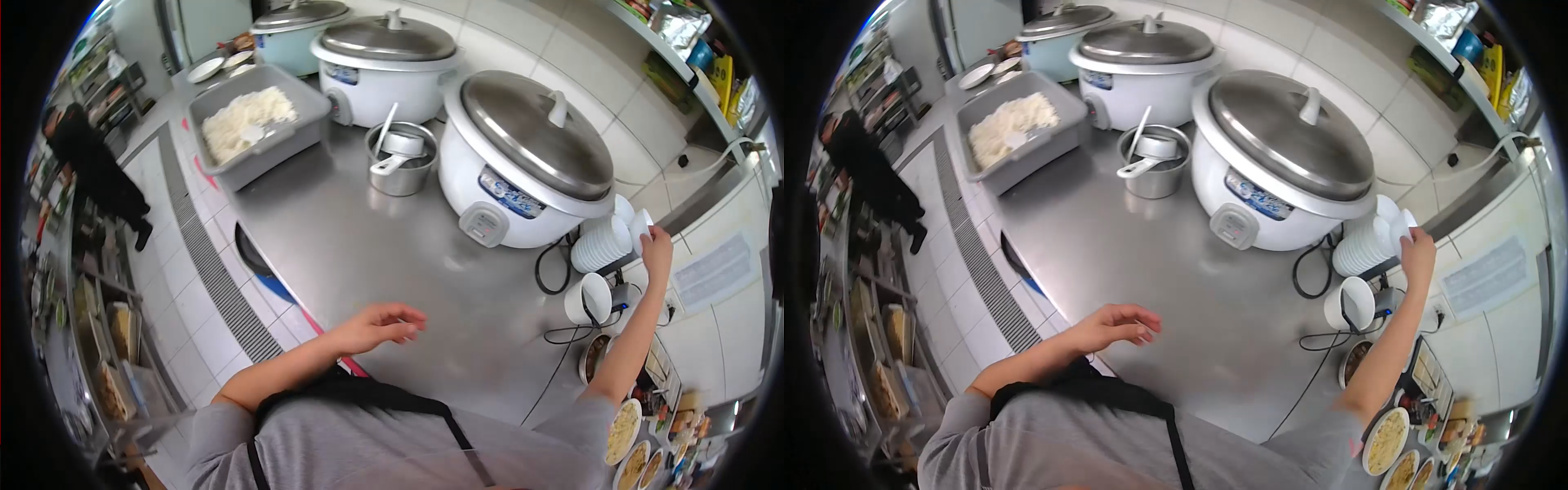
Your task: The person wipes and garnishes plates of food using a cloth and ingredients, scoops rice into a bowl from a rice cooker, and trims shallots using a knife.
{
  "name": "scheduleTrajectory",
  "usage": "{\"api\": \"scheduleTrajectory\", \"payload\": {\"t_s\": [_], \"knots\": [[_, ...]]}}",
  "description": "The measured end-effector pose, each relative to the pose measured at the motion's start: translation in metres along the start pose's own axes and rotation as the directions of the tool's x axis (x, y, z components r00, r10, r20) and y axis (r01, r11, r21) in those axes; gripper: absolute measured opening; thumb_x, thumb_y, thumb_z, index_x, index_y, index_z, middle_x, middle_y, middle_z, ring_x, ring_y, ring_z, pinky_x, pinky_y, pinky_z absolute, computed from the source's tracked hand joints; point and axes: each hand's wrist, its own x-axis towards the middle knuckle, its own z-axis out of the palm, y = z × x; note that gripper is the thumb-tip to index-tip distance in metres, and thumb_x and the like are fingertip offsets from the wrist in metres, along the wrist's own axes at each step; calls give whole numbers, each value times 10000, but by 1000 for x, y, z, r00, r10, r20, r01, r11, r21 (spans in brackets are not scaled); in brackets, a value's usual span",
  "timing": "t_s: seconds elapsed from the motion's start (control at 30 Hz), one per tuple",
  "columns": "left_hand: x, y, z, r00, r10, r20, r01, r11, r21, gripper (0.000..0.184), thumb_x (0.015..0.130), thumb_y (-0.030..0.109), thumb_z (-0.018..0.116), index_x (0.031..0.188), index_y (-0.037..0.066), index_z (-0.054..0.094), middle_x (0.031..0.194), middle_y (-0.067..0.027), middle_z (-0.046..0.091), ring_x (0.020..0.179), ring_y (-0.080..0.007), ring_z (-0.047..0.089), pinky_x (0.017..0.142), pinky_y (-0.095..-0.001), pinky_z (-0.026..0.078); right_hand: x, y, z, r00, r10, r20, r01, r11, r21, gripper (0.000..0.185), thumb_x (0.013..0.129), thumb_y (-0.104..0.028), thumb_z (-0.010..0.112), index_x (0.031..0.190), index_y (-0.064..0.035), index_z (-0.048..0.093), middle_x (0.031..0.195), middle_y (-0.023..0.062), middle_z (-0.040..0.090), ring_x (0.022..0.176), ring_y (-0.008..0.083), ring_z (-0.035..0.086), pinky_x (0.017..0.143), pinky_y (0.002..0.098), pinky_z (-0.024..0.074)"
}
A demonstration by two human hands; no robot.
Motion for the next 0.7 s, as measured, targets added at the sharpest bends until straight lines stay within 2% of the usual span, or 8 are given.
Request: {"api": "scheduleTrajectory", "payload": {"t_s": [0.13,0.2,0.3,0.37,0.4,0.5,0.63,0.7], "knots": [[64,7,24,940,19,339,173,832,-527,637,815,551,427,1295,146,318,1266,-134,391,1134,-241,418,892,-425,383,-111,-126,-49,988,-62,144,-13,885,465,173,729,-39,570,897,-10,595,773,100,605,681,204,605,607,303,469],[83,12,30,907,226,356,247,398,-883,742,780,664,318,1318,156,260,1306,-124,344,1183,-263,361,916,-472,351,-146,-189,-33,880,-445,165,336,830,444,250,698,-25,616,944,-47,577,801,110,594,740,266,595,656,339,477],[80,21,7,985,112,128,42,571,-820,837,698,775,204,1301,202,296,1299,-89,360,1157,-314,387,859,-521,385,-148,-267,-3,517,-802,299,510,569,645,232,692,-131,653,911,-68,608,865,78,592,805,256,576,698,346,463],[68,7,-35,992,71,105,49,550,-834,844,688,782,206,1296,205,303,1282,-88,377,1131,-318,413,821,-520,409,-87,-278,4,696,-702,153,601,685,411,261,701,-192,647,928,-69,605,876,72,600,789,251,579,692,337,463],[56,1,-53,997,24,79,55,521,-852,851,679,790,207,1290,207,311,1266,-88,394,1106,-322,438,783,-518,434,-27,-269,31,902,-420,101,265,722,639,279,749,-228,606,964,-52,593,909,91,608,807,262,583,697,344,465],[21,-3,-105,998,-16,-65,-52,429,-902,865,666,798,223,1288,203,312,1238,-94,419,1052,-335,478,712,-511,467,127,-246,93,960,-145,-241,110,982,-154,482,830,-411,447,1125,-33,497,1005,255,549,986,370,514,836,411,411],[-22,0,-162,961,59,-269,-270,382,-884,860,665,790,262,1287,198,311,1237,-119,415,1051,-364,473,705,-554,465,257,-180,173,853,-275,444,519,538,-664,368,868,-277,353,1072,-15,511,968,218,577,936,347,547,816,431,413],[-36,-2,-191,944,208,-257,-312,306,-900,858,668,780,287,1292,192,302,1254,-138,391,1059,-392,462,713,-590,455,270,-151,187,949,314,33,-315,949,9,436,826,-402,432,940,-24,616,913,200,603,908,322,568,770,427,433]]}}
